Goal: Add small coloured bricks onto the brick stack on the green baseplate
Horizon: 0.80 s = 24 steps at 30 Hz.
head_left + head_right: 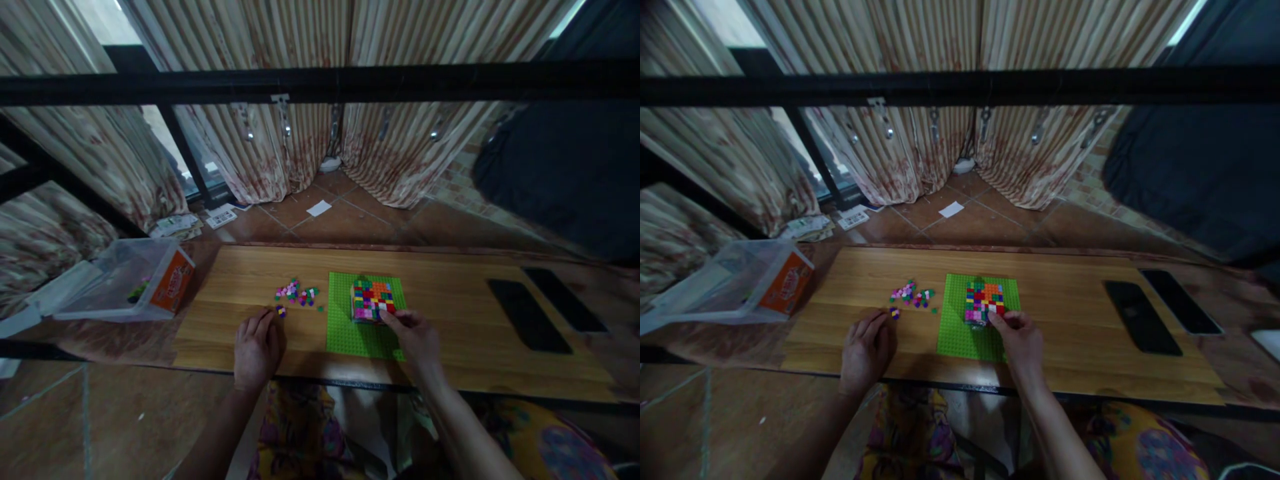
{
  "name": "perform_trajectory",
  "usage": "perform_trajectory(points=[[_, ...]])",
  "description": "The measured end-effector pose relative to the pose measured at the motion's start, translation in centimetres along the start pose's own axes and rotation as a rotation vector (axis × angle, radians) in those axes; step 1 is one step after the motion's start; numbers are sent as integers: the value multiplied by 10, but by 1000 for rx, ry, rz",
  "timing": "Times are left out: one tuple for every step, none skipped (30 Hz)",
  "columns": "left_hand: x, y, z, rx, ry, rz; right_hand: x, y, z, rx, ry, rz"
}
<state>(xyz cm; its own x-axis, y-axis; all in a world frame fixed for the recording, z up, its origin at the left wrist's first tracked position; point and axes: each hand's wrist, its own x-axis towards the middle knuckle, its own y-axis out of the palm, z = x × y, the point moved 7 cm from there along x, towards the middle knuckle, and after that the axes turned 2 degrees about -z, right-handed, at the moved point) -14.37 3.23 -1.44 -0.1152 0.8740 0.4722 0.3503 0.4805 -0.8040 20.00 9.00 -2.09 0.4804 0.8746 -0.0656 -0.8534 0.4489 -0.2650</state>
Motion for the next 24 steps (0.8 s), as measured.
perform_trajectory(points=[[0, 0, 0, -3, -3, -2, -2, -2, 4, -6, -42, -22], [0, 0, 0, -7, -4, -3, -6, -3, 10, -8, -88, -44], [0, -1, 0, -10, -4, -3, -12, -4, 18, -8, -139, -62], [0, -1, -1, -12, -5, -3, -19, -2, 26, -15, -195, -59], [0, -1, -1, -13, -8, -4, -27, 3, 36, -27, -256, -31], [0, -2, -1, -13, -12, -3, -37, 11, 45, -46, -322, 24], [0, -2, -2, -14, -16, -2, -48, 23, 54, -79, -389, 102], [0, -2, -2, -15, -21, -1, -58, 36, 61, -116, -452, 186], [0, -2, -2, -16, -25, 0, -68, 51, 65, -154, -507, 276], [0, -2, -2, -18, -28, -1, -76, 65, 68, -190, -547, 340], [0, -2, -2, -20, -31, -2, -81, 78, 68, -223, -576, 378], [0, -2, -2, -22, -33, -1, -82, 91, 68, -256, -600, 401], [-1, -2, -2, -25, -34, 2, -81, 102, 67, -292, -619, 404], [-1, -2, -2, -28, -34, 7, -78, 113, 66, -330, -637, 400], [-1, -2, -2, -32, -34, 13, -74, 124, 65, -372, -657, 397], [-1, -2, -2, -34, -35, 18, -68, 135, 64, -418, -676, 395], [-1, -2, -2, -35, -38, 20, -63, 145, 63, -467, -696, 407], [-1, -2, -2, -35, -41, 21, -58, 155, 62, -513, -713, 421], [-1, -2, -2, -35, -45, 22, -54, 163, 61, -555, -726, 436], [-1, -2, -2, -35, -46, 23, -51, 169, 60, -589, -734, 449], [-1, -2, -2, -35, -47, 22, -49, 174, 58, -612, -737, 457], [-1, -2, -3, -33, -46, 21, -48, 177, 56, -626, -736, 462], [-1, -2, -3, -32, -45, 20, -47, 179, 55, -632, -731, 463], [-2, -2, -2, -30, -44, 20, -48, 179, 53, -634, -726, 466]])
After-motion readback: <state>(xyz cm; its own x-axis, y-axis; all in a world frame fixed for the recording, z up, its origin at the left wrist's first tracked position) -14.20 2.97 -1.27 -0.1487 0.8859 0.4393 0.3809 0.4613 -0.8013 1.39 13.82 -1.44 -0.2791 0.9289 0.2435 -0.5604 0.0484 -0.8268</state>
